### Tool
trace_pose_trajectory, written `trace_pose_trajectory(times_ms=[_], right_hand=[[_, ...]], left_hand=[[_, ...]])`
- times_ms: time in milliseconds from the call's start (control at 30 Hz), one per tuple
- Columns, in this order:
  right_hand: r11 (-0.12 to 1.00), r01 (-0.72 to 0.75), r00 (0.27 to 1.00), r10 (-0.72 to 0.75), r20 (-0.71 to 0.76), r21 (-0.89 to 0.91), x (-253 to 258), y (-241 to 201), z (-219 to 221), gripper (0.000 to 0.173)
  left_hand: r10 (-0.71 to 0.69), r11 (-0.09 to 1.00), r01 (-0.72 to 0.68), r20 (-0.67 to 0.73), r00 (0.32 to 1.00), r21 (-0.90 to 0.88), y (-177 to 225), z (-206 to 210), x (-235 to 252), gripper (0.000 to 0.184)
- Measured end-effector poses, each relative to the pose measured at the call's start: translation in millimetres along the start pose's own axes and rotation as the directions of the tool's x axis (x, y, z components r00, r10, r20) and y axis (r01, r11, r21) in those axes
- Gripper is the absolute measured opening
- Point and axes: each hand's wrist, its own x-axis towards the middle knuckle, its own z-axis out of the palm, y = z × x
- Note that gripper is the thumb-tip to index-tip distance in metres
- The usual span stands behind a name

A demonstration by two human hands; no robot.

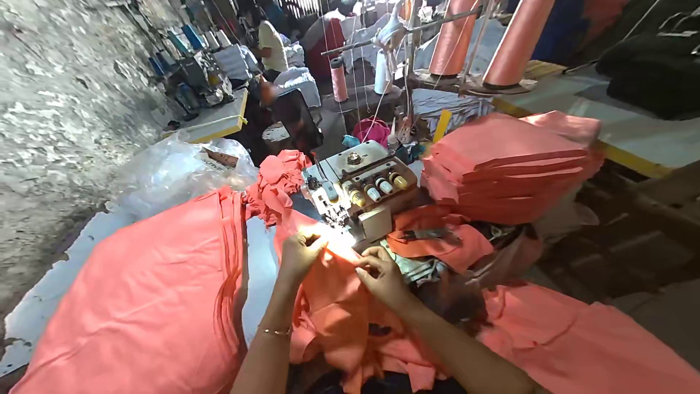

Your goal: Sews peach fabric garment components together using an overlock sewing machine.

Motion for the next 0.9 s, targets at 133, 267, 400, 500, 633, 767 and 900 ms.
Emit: trace_pose_trajectory(times_ms=[133, 267, 400, 500, 633, 767, 900], right_hand=[[0.999, -0.043, 0.996, 0.044, 0.072, -0.011, -1.6, 15.2, 3.2, 0.015], [0.999, 0.010, 0.997, -0.013, 0.079, 0.043, -10.0, 8.4, -3.1, 0.015], [0.999, -0.048, 0.994, 0.047, 0.104, 0.008, -13.4, 20.1, -4.3, 0.017], [1.000, -0.019, 0.996, 0.020, 0.084, -0.012, -22.0, 26.3, -7.0, 0.017], [0.990, 0.138, 0.989, -0.138, -0.061, -0.011, -22.7, 24.0, -7.8, 0.017], [0.973, 0.221, 0.970, -0.226, -0.094, -0.063, -19.4, 19.6, -1.8, 0.018], [0.990, 0.094, 0.996, -0.094, 0.005, -0.103, 8.3, -10.3, -0.6, 0.018]], left_hand=[[0.007, 0.999, -0.006, 0.045, 0.999, -0.032, -4.1, 4.3, 4.7, 0.014], [0.011, 1.000, -0.010, 0.031, 0.999, -0.029, -2.2, 5.1, 2.3, 0.018], [0.225, 0.944, -0.219, 0.005, 0.974, 0.246, 2.2, 20.7, -9.8, 0.017], [0.352, 0.754, -0.253, -0.047, 0.935, 0.606, 11.4, 47.3, -31.5, 0.022], [0.287, 0.747, -0.122, -0.152, 0.946, 0.653, 14.7, 83.0, -43.3, 0.032], [0.001, 0.823, 0.060, -0.107, 0.994, 0.565, 34.5, 71.6, -32.9, 0.038], [-0.186, 0.959, 0.194, -0.057, 0.981, 0.205, 12.3, 30.8, 4.9, 0.044]])
